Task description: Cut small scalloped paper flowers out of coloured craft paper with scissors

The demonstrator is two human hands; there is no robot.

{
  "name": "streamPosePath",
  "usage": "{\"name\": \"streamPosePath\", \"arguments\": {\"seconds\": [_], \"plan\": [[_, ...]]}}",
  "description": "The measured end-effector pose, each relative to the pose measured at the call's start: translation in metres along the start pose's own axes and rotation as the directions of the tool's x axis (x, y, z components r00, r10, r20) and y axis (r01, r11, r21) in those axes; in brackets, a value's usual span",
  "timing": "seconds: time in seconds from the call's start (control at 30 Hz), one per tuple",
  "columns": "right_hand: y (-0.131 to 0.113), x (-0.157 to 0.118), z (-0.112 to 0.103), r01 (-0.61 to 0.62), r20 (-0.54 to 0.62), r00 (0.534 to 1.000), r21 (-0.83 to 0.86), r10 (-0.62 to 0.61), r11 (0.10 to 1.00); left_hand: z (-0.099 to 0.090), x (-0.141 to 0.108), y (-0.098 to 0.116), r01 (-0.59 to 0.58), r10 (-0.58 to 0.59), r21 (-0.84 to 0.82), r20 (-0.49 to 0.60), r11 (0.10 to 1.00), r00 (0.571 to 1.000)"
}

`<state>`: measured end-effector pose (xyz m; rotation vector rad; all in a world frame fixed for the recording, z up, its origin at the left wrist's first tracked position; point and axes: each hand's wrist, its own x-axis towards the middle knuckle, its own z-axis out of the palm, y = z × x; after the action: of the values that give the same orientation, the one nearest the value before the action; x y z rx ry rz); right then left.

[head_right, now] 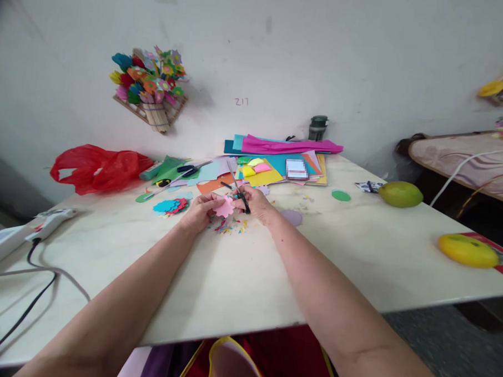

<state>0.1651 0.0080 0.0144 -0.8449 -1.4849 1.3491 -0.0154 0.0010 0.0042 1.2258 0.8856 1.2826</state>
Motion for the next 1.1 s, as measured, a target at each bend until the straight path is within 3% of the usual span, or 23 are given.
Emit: {"name": "streamPosePath", "arguments": {"seconds": [0.2,0.47,1.1], "plan": [[0.0017,-0.0014,-0.0042,-0.052,0.151,0.987,-0.068,0.062,0.996,-0.0012,0.0005,-0.0005,-0.014,0.013,-0.059,-0.019,0.998,1.0],[0.0006,-0.0031,-0.0056,-0.08,0.229,0.967,-0.145,0.112,0.986,-0.0011,0.0002,0.0013,-0.036,0.025,-0.149,-0.075,0.988,0.997],[-0.002,-0.0056,-0.0029,-0.077,0.27,0.956,-0.151,0.116,0.986,0.0067,-0.0005,0.0051,-0.088,0.053,-0.175,-0.196,0.981,0.979]]}}
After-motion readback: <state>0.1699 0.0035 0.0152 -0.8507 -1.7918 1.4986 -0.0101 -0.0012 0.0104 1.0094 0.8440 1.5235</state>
